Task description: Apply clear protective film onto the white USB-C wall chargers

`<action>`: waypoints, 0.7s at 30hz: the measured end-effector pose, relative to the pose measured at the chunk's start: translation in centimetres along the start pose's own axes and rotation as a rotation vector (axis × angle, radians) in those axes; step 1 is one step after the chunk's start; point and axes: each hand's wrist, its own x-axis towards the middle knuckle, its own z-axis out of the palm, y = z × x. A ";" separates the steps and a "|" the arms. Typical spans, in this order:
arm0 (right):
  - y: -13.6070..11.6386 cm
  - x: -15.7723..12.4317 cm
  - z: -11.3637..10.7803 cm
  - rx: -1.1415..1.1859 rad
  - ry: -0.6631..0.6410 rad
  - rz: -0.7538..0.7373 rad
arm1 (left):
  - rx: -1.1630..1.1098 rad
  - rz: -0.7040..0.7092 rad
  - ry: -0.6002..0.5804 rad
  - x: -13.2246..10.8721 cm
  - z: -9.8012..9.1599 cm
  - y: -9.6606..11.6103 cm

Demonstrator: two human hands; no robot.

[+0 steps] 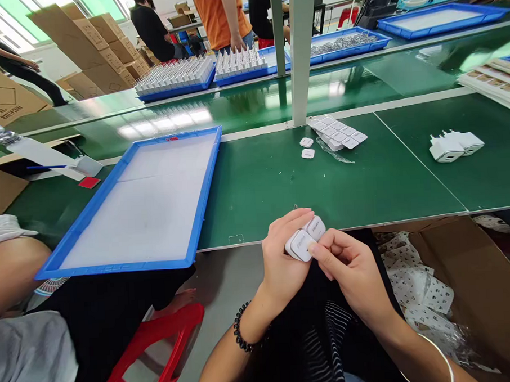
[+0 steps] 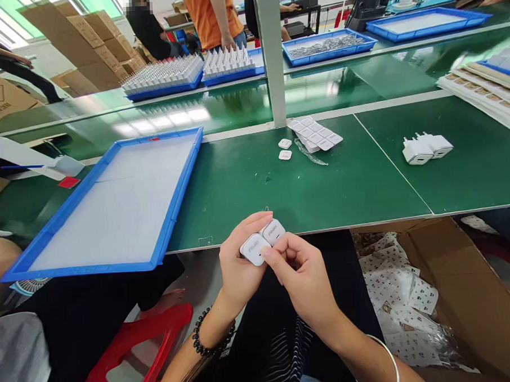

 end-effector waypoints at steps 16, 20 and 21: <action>1.6 -0.6 0.1 0.322 -0.065 -0.074 | -0.320 -0.086 -0.093 0.6 -0.5 1.5; 1.4 -0.7 0.4 0.309 -0.073 -0.049 | -0.356 -0.059 -0.086 0.6 -0.4 1.5; 1.4 -0.7 0.4 0.281 -0.070 -0.052 | -0.377 -0.074 -0.079 0.5 -0.3 1.5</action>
